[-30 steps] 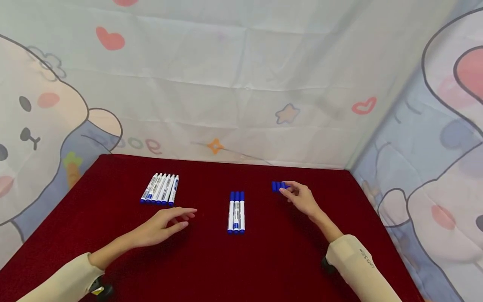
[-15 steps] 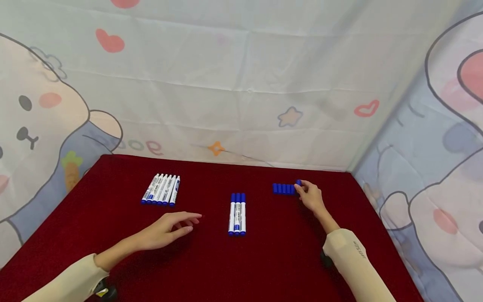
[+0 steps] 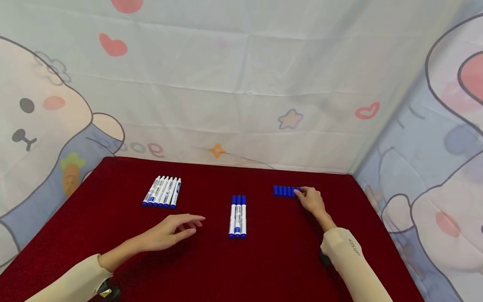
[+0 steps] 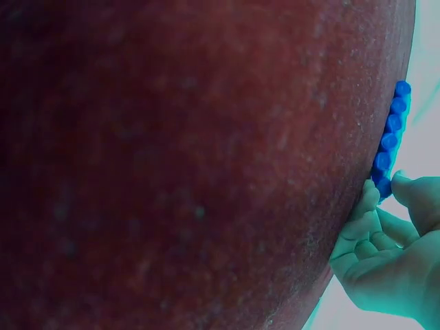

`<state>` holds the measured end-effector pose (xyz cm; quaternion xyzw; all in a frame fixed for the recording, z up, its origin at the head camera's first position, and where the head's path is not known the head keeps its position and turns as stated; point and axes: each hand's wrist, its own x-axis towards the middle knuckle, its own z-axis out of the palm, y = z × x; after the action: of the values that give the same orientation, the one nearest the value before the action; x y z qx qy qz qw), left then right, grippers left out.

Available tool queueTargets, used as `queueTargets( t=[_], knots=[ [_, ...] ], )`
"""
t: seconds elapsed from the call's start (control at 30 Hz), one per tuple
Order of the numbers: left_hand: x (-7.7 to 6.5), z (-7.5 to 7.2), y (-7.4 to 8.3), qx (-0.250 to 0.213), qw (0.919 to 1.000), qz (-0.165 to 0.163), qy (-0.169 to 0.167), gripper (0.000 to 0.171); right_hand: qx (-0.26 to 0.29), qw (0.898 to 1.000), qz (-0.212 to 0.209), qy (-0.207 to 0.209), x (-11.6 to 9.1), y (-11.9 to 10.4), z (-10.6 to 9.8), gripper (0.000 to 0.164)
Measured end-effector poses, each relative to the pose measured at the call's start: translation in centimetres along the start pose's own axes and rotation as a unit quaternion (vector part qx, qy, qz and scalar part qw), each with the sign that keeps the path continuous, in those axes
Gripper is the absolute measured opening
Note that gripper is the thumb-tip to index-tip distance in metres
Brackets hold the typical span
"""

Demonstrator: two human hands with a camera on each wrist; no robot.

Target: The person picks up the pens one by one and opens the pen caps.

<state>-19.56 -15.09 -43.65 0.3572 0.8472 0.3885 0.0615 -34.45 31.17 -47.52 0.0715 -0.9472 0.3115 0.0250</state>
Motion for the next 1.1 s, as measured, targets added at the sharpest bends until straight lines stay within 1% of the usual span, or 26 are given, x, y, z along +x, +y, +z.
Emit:
queueTargets(
  t=[0.13,0.23,0.33,0.47,0.53,0.7,0.8,0.9,0.97,1.03,1.1],
  knots=[
    [0.2,0.2,0.0,0.002,1.0000,0.005,0.002,0.039,-0.028,1.000,-0.011,-0.001,-0.1,0.0,0.0,0.048],
    [0.4,0.2,0.0,0.003,0.9999,0.011,0.001,0.039,-0.038,0.999,-0.016,-0.004,-0.1,0.1,-0.2,0.052],
    [0.6,0.1,0.0,0.001,0.9999,0.012,-0.002,0.039,-0.033,0.999,-0.019,-0.016,0.0,0.2,-0.5,0.052],
    [0.7,0.0,0.1,-0.003,0.9999,0.007,-0.007,0.039,-0.010,0.999,-0.018,-0.028,0.0,0.3,-0.9,0.050],
    [0.8,0.0,0.1,-0.004,1.0000,0.004,-0.008,0.040,-0.001,1.000,-0.021,-0.022,0.0,0.2,-1.2,0.047],
    [0.9,0.0,0.2,0.000,1.0000,0.002,-0.007,0.040,0.014,0.998,-0.051,0.021,-0.3,-0.6,-1.9,0.041],
    [0.9,0.0,0.1,0.000,1.0000,0.003,-0.006,0.039,0.031,0.997,-0.074,0.020,-0.8,-1.7,-2.1,0.035],
    [1.1,0.0,0.1,-0.003,1.0000,0.004,-0.008,0.039,0.050,0.993,-0.103,-0.012,-1.6,-3.2,-2.1,0.034],
    [1.2,0.1,0.1,-0.005,0.9999,0.005,-0.009,0.039,0.066,0.989,-0.124,-0.047,-2.3,-4.2,-1.9,0.037],
    [1.4,0.2,0.0,-0.005,0.9999,0.007,-0.008,0.039,0.088,0.981,-0.150,-0.091,-3.0,-5.2,-1.7,0.041],
    [1.6,0.4,-0.1,-0.003,1.0000,0.007,-0.005,0.039,0.118,0.967,-0.175,-0.143,-3.6,-6.1,-1.5,0.047]
  ],
)
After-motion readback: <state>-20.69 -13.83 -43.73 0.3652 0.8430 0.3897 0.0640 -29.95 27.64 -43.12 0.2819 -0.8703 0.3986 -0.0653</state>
